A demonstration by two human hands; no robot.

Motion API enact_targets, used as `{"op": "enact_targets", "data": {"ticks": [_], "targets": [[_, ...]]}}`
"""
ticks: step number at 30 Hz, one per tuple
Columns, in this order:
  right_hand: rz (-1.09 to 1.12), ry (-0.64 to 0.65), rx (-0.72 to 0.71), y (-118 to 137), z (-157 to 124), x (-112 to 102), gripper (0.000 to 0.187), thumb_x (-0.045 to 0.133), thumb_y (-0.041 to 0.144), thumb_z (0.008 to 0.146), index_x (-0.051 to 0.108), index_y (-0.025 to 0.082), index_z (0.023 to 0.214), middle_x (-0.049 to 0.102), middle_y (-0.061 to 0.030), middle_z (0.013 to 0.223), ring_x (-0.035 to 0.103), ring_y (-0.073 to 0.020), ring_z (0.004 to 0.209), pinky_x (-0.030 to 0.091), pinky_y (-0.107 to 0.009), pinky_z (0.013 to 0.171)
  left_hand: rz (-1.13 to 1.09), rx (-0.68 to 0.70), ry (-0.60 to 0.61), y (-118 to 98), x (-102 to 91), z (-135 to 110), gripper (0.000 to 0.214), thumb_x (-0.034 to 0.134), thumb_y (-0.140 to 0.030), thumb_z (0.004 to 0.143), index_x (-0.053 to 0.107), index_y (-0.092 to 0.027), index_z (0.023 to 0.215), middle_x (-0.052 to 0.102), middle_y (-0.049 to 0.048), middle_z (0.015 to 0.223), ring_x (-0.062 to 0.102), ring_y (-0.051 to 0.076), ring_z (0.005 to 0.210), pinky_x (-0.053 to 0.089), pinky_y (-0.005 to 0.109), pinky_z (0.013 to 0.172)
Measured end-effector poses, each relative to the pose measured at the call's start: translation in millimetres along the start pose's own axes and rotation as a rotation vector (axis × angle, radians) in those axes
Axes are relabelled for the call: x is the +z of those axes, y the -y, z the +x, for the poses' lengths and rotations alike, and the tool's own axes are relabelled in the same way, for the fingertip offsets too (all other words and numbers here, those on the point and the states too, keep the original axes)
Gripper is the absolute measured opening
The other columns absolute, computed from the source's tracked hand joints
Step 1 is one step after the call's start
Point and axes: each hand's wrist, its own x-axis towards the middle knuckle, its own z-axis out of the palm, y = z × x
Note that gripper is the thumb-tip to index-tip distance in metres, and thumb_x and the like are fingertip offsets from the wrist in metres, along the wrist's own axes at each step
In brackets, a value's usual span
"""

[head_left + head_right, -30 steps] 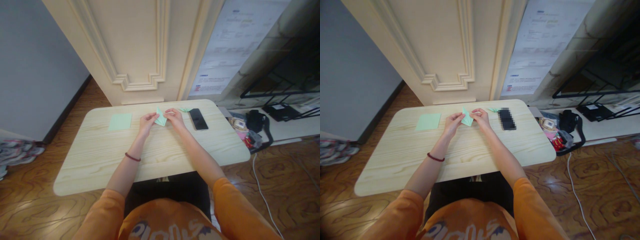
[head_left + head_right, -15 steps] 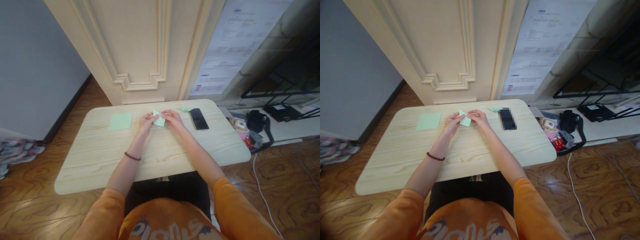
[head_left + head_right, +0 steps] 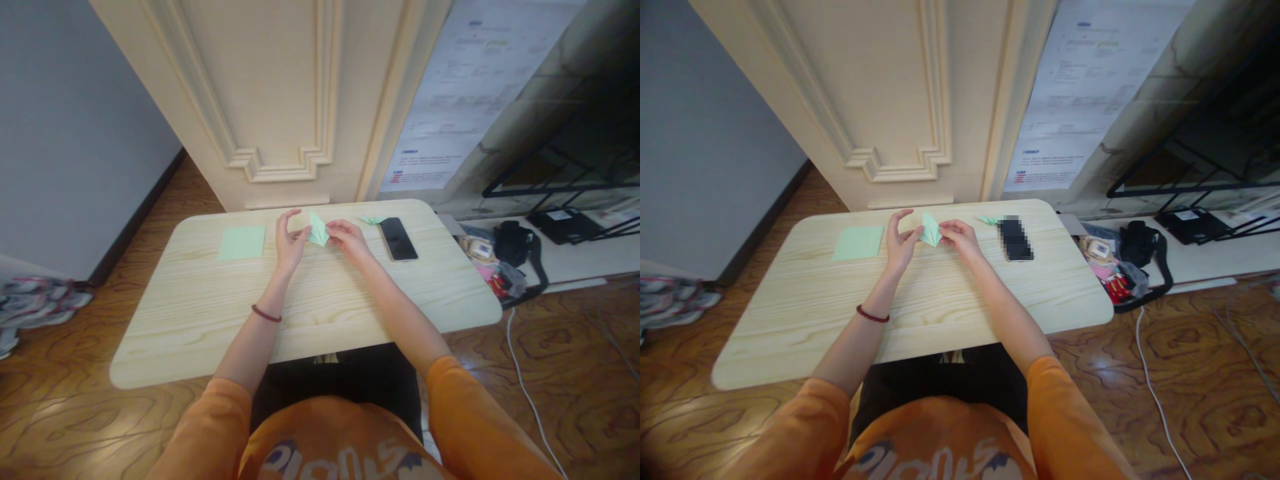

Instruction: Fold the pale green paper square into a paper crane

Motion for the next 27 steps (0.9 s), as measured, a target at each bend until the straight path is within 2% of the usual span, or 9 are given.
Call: {"op": "enact_targets", "data": {"ticks": [2, 4, 8, 11, 17, 21, 27], "targets": [[0.003, -0.026, -0.013, -1, 1, -1, 0.029, 0.084, 0.030, 0.048, 0.069, 0.021, 0.071, 0.068, 0.0019, 0.068, 0.061, -0.0117, 0.065, 0.052, -0.025, 0.065, 0.028, 0.047, 0.074, -1, -1.1, -1, 0.029, 0.068, -0.035, 0.077, 0.067, -0.021, 0.102, 0.050, 0.0117, 0.137, 0.056, 0.026, 0.119, 0.055, 0.029, 0.081], [0.004, -0.036, -0.025, -2, 3, -3, 0.027, 0.083, 0.029, 0.050, 0.069, 0.021, 0.072, 0.069, 0.0013, 0.070, 0.062, -0.0126, 0.067, 0.052, -0.027, 0.067, 0.036, 0.052, 0.162, 0, -1.3, -1, 0.023, 0.065, -0.033, 0.078, 0.070, -0.020, 0.096, 0.046, 0.0125, 0.140, 0.059, 0.025, 0.115, 0.056, 0.030, 0.082], [0.019, -0.040, -0.025, -2, 4, -4, 0.025, 0.082, 0.028, 0.052, 0.070, 0.020, 0.072, 0.068, 0.0005, 0.069, 0.062, -0.0136, 0.069, 0.053, -0.029, 0.070, 0.035, 0.046, 0.286, 7, 0.2, 0, 0.033, 0.073, -0.027, 0.068, 0.072, -0.020, 0.100, 0.042, 0.0126, 0.144, 0.062, 0.025, 0.111, 0.054, 0.037, 0.092], [0.038, -0.054, -0.026, -2, 5, -4, 0.025, 0.082, 0.027, 0.051, 0.071, 0.019, 0.071, 0.068, -0.0001, 0.071, 0.062, -0.0133, 0.069, 0.053, -0.028, 0.069, 0.002, 0.031, 0.342, 12, 1.2, 1, 0.042, 0.076, -0.026, 0.063, 0.072, -0.020, 0.104, 0.046, 0.0136, 0.142, 0.061, 0.027, 0.116, 0.049, 0.042, 0.101], [0.047, -0.059, -0.037, 0, 5, -4, 0.026, 0.084, 0.031, 0.050, 0.072, 0.020, 0.070, 0.070, -0.0004, 0.071, 0.063, -0.0135, 0.070, 0.054, -0.027, 0.069, -0.096, -0.072, 0.353, 7, 1.8, 1, 0.044, 0.080, -0.033, 0.062, 0.074, -0.017, 0.102, 0.046, 0.0159, 0.146, 0.057, 0.032, 0.123, 0.045, 0.046, 0.106], [0.057, -0.055, -0.027, 2, 4, -3, 0.028, 0.086, 0.033, 0.048, 0.073, 0.021, 0.070, 0.070, 0.0002, 0.072, 0.063, -0.0129, 0.068, 0.055, -0.026, 0.068, -0.091, -0.084, 0.337, 3, 2.4, 0, 0.043, 0.083, -0.036, 0.060, 0.075, -0.018, 0.099, 0.047, 0.0159, 0.147, 0.058, 0.032, 0.122, 0.044, 0.047, 0.107], [0.043, 0.036, -0.015, 4, 1, -1, 0.031, 0.086, 0.031, 0.052, 0.072, 0.020, 0.078, 0.073, -0.0012, 0.079, 0.067, -0.0140, 0.075, 0.055, -0.029, 0.079, -0.118, -0.116, 0.282, 6, 3.7, 1, 0.045, 0.083, -0.040, 0.060, 0.075, -0.018, 0.099, 0.051, 0.0159, 0.144, 0.057, 0.031, 0.125, 0.044, 0.046, 0.106]]}}
